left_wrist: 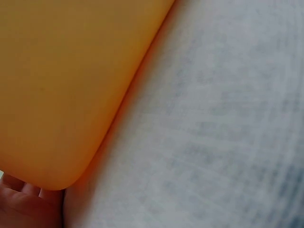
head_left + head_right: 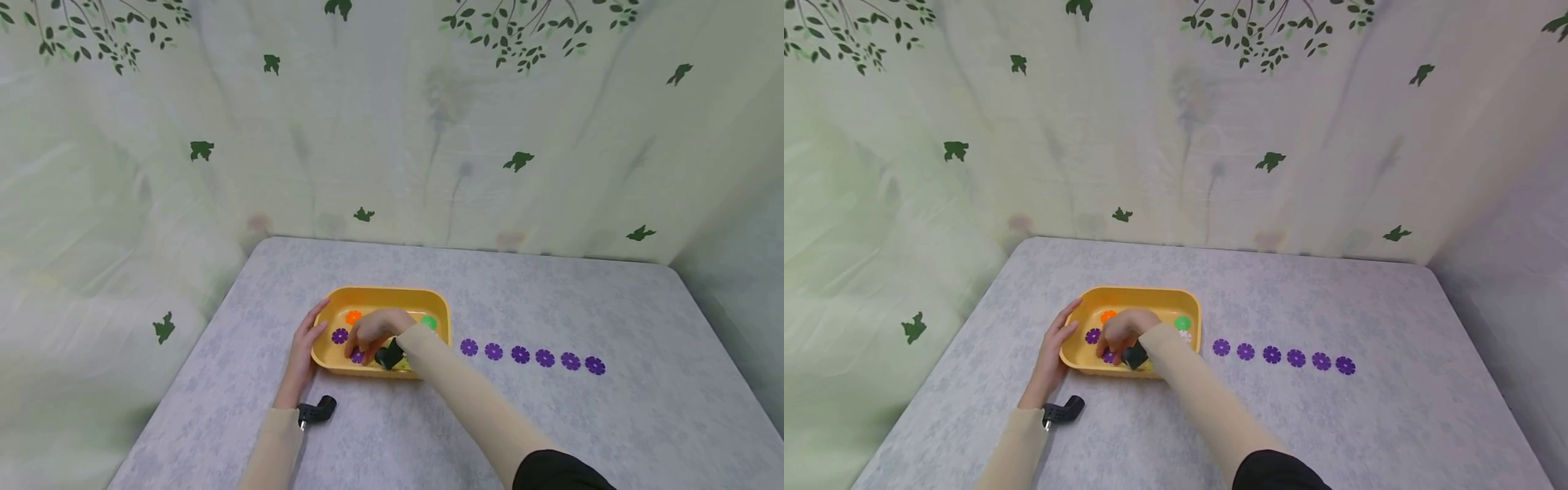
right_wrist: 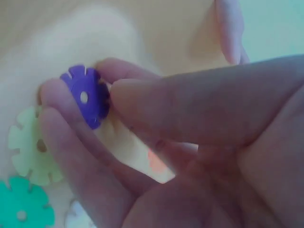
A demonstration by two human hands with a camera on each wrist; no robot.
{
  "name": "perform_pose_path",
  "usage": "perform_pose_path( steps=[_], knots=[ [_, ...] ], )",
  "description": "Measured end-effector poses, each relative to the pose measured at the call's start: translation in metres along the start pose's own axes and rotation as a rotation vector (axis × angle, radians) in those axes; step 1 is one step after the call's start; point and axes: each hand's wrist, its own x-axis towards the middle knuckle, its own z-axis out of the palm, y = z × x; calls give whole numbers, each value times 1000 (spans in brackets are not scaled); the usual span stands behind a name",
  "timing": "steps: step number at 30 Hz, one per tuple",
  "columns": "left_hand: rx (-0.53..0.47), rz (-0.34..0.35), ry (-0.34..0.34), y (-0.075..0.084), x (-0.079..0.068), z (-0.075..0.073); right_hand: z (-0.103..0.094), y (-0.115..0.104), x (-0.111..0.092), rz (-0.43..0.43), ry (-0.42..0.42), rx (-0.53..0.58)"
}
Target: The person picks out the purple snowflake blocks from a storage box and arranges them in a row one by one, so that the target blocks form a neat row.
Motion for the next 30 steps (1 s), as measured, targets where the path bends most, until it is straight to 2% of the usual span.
perform_pose_path(
  steps=[3, 10, 17, 24, 30],
  knots=[
    [18, -9, 12, 1, -1, 0, -5, 5, -3, -4, 29, 13],
    [25, -31, 18, 2, -2, -1, -14, 21, -1, -76, 112, 33],
    [-22, -15, -2, -1, -1, 1, -17, 27, 2, -137, 141, -50],
    [-13, 1, 5, -2, 1, 0, -14, 34, 9, -232, 201, -167],
    [-11, -1, 12, -1, 0, 0, -10, 38, 13, -247, 265, -247]
  ],
)
